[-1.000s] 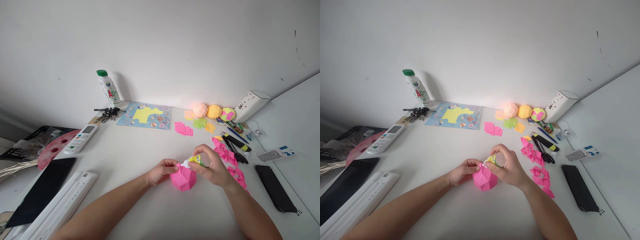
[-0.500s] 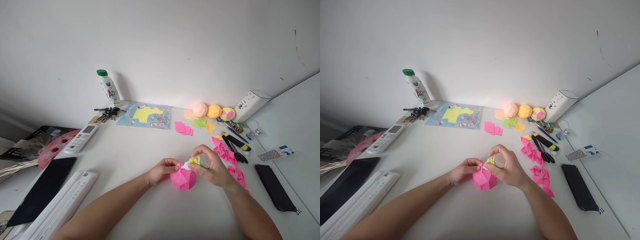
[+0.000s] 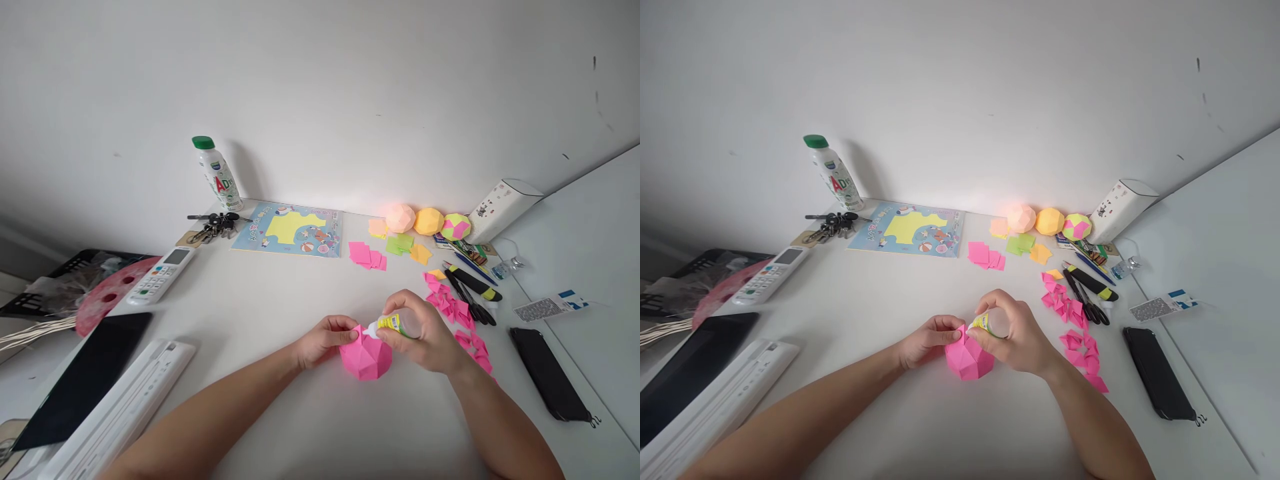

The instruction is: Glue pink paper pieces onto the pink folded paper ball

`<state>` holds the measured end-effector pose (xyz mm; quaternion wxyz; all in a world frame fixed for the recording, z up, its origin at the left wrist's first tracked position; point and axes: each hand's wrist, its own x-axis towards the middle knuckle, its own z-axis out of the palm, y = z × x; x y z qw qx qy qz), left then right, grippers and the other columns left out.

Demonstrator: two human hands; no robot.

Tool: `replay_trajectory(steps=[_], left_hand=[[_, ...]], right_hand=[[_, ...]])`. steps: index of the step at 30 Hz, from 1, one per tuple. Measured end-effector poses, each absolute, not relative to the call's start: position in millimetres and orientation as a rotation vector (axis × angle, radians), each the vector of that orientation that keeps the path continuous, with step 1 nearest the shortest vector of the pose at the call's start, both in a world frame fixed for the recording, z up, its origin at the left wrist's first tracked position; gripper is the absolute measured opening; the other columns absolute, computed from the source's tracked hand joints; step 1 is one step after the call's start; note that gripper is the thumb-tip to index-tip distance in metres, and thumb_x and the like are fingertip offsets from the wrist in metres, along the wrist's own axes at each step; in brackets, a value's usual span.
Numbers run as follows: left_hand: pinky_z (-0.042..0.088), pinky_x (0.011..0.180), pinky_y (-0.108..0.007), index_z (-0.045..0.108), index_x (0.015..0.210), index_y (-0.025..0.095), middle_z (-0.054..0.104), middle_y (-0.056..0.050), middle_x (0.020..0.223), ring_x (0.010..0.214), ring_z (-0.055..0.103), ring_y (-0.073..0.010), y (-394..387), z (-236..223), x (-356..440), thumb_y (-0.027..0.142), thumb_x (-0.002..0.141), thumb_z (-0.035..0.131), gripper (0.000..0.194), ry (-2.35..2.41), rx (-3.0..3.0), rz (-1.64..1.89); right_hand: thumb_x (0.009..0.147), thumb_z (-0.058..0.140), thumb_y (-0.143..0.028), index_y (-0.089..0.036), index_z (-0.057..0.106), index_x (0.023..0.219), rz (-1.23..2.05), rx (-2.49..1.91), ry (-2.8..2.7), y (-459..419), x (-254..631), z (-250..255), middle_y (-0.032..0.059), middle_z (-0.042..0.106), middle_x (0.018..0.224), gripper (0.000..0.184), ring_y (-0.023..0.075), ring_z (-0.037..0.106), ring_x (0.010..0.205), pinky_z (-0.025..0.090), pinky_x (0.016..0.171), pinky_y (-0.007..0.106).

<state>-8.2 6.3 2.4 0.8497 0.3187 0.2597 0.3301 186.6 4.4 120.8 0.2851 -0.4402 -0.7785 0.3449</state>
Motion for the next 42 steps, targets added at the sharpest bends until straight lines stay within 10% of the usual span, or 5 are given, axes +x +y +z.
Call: replay_trajectory(steps=[42], left_hand=[[0.041,0.067,-0.029,0.071,0.079,0.013,0.065,-0.005,0.073,0.067,0.057,-0.0150,5.5,3.0,-8.0,0.028,0.070,0.073,0.018,0.527,0.672,0.708]], right_hand=[[0.078,0.062,-0.026,-0.023,0.049,0.082,0.988,-1.140,-2.064,5.8,186.9,118.3,-0.0024,0.053,0.075,0.015,0.0134,0.050,0.068,0.041,0.063,0.025]])
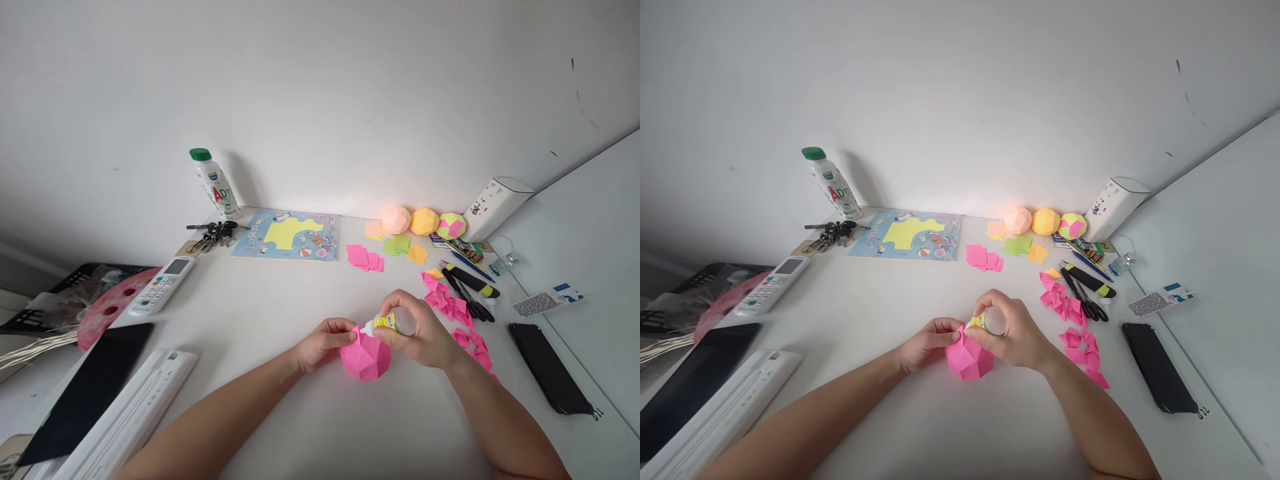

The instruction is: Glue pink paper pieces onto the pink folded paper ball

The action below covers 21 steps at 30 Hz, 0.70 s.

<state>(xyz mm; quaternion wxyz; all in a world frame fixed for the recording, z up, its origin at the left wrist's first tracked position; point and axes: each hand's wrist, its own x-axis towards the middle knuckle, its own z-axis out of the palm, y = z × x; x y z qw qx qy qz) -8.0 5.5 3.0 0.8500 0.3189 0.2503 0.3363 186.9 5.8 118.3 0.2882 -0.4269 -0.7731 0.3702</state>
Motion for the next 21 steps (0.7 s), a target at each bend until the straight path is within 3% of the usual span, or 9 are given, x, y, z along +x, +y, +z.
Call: replay_trajectory(steps=[21], left_hand=[[0.040,0.065,-0.028,0.070,0.078,0.013,0.063,-0.005,0.071,0.066,0.057,-0.0144,4.2,1.9,-8.3,0.027,0.074,0.070,0.015,0.530,0.718,0.693]], right_hand=[[0.076,0.064,-0.028,-0.022,0.050,0.081,1.083,-1.137,-2.056,6.0,185.3,120.5,-0.0010,0.055,0.076,0.016,0.0139,0.050,0.068,0.040,0.063,0.026]])
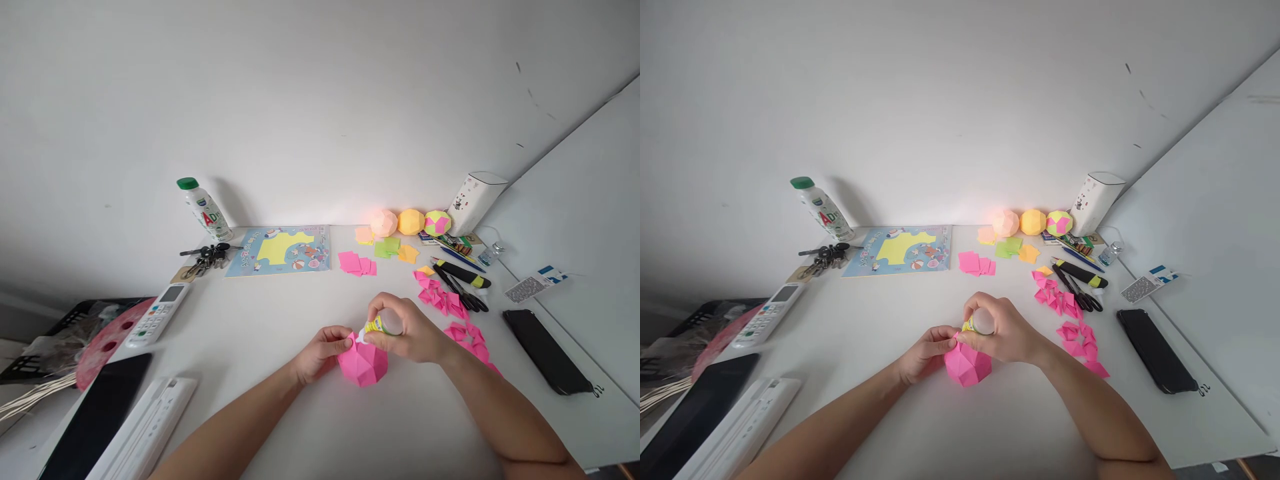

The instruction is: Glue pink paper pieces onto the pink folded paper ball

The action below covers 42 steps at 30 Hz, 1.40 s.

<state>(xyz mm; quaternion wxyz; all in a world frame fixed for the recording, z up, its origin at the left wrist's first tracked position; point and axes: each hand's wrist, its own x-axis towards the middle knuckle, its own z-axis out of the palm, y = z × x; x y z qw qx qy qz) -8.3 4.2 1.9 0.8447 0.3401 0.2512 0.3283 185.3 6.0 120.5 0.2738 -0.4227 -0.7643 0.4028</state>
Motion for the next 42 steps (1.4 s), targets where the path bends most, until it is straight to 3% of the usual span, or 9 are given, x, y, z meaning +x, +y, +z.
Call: replay_trajectory(steps=[42], left_hand=[[0.039,0.064,-0.028,0.070,0.076,0.014,0.064,-0.004,0.072,0.066,0.057,-0.0150,5.2,2.1,-8.0,0.029,0.068,0.075,0.017,0.569,0.667,0.717]], right_hand=[[0.075,0.065,-0.030,-0.022,0.050,0.080,1.081,-1.201,-1.947,7.3,185.3,118.5,-0.0024,0.052,0.074,0.018,0.0138,0.049,0.068,0.041,0.065,0.026]])
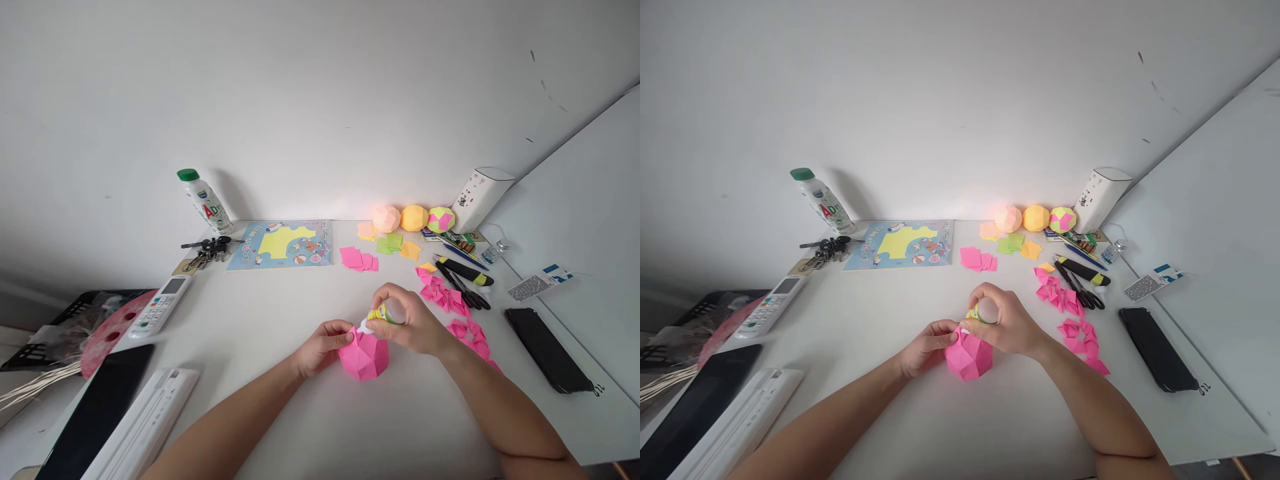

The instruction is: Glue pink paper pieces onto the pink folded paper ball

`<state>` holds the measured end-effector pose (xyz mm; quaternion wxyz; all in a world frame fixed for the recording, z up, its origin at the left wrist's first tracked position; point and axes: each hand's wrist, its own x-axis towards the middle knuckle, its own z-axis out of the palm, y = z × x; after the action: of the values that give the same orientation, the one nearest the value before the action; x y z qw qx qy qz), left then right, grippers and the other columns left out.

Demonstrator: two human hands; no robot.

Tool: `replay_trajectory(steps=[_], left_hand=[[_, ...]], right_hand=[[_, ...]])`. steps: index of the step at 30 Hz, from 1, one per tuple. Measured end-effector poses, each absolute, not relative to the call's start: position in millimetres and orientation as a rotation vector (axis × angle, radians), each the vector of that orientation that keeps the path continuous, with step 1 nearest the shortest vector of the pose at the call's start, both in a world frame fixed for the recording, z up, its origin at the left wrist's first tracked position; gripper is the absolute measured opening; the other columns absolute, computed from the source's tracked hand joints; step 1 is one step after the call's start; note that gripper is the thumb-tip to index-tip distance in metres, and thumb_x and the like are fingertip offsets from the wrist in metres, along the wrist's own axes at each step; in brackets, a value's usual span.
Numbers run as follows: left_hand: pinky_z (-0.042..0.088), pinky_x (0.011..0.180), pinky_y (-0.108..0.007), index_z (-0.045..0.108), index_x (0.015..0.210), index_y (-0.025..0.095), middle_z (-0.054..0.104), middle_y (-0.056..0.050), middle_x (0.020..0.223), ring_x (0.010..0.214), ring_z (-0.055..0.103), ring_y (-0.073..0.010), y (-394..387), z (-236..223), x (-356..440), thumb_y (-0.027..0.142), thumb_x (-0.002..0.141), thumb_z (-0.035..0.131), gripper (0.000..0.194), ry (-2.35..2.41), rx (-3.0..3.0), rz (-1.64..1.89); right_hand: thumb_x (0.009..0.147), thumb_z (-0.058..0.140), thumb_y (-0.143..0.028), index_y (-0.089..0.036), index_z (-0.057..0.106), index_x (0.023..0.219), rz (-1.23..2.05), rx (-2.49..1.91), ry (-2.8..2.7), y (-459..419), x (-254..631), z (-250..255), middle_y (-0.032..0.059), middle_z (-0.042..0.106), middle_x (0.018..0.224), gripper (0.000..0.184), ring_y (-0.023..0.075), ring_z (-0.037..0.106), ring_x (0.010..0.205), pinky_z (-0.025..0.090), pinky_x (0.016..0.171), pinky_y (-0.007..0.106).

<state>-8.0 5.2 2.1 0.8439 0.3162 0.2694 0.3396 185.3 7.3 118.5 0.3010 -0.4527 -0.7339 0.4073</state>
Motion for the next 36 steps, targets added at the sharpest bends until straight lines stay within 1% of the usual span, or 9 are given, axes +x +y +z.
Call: replay_trajectory(steps=[4,9,15,23,29,36], left_hand=[[0.039,0.064,-0.028,0.070,0.074,0.014,0.064,-0.004,0.071,0.066,0.057,-0.0149,5.1,1.0,-7.9,0.029,0.067,0.076,0.018,0.580,0.659,0.726],[0.039,0.065,-0.028,0.070,0.075,0.014,0.064,-0.005,0.072,0.066,0.057,-0.0152,5.1,-2.7,-8.6,0.029,0.068,0.075,0.017,0.565,0.673,0.720],[0.040,0.064,-0.028,0.071,0.076,0.014,0.064,-0.005,0.073,0.067,0.057,-0.0150,5.1,0.4,-9.0,0.029,0.069,0.074,0.017,0.562,0.674,0.727],[0.041,0.065,-0.029,0.071,0.076,0.014,0.065,-0.006,0.072,0.068,0.058,-0.0163,4.8,4.3,-8.4,0.030,0.067,0.075,0.018,0.579,0.659,0.714],[0.041,0.066,-0.029,0.071,0.074,0.014,0.065,-0.006,0.074,0.068,0.058,-0.0160,5.3,6.2,-7.9,0.030,0.068,0.075,0.018,0.578,0.672,0.702],[0.040,0.065,-0.028,0.071,0.075,0.013,0.065,-0.006,0.074,0.067,0.057,-0.0156,4.7,6.4,-7.8,0.030,0.069,0.073,0.018,0.570,0.680,0.699]], right_hand=[[0.075,0.065,-0.028,-0.021,0.051,0.080,1.060,-1.212,-1.927,8.5,185.2,118.2,-0.0026,0.053,0.076,0.017,0.0137,0.050,0.071,0.041,0.067,0.026],[0.075,0.064,-0.028,-0.021,0.051,0.080,1.073,-1.206,-1.963,8.1,186.3,120.4,-0.0023,0.053,0.074,0.016,0.0136,0.049,0.068,0.041,0.066,0.027],[0.075,0.065,-0.029,-0.021,0.053,0.080,1.096,-1.160,-2.040,6.3,187.1,121.5,-0.0003,0.057,0.076,0.016,0.0151,0.052,0.069,0.042,0.064,0.027],[0.076,0.065,-0.030,-0.022,0.052,0.081,1.043,-1.120,-2.039,6.0,186.1,118.2,-0.0012,0.056,0.073,0.016,0.0140,0.051,0.065,0.043,0.061,0.026],[0.077,0.064,-0.031,-0.021,0.052,0.080,1.052,-1.100,-2.073,5.1,185.2,120.6,-0.0005,0.058,0.074,0.015,0.0146,0.053,0.067,0.043,0.061,0.026],[0.078,0.064,-0.029,-0.021,0.052,0.081,1.054,-1.070,-2.084,5.9,185.5,119.7,-0.0010,0.056,0.074,0.014,0.0140,0.051,0.067,0.042,0.063,0.026]])
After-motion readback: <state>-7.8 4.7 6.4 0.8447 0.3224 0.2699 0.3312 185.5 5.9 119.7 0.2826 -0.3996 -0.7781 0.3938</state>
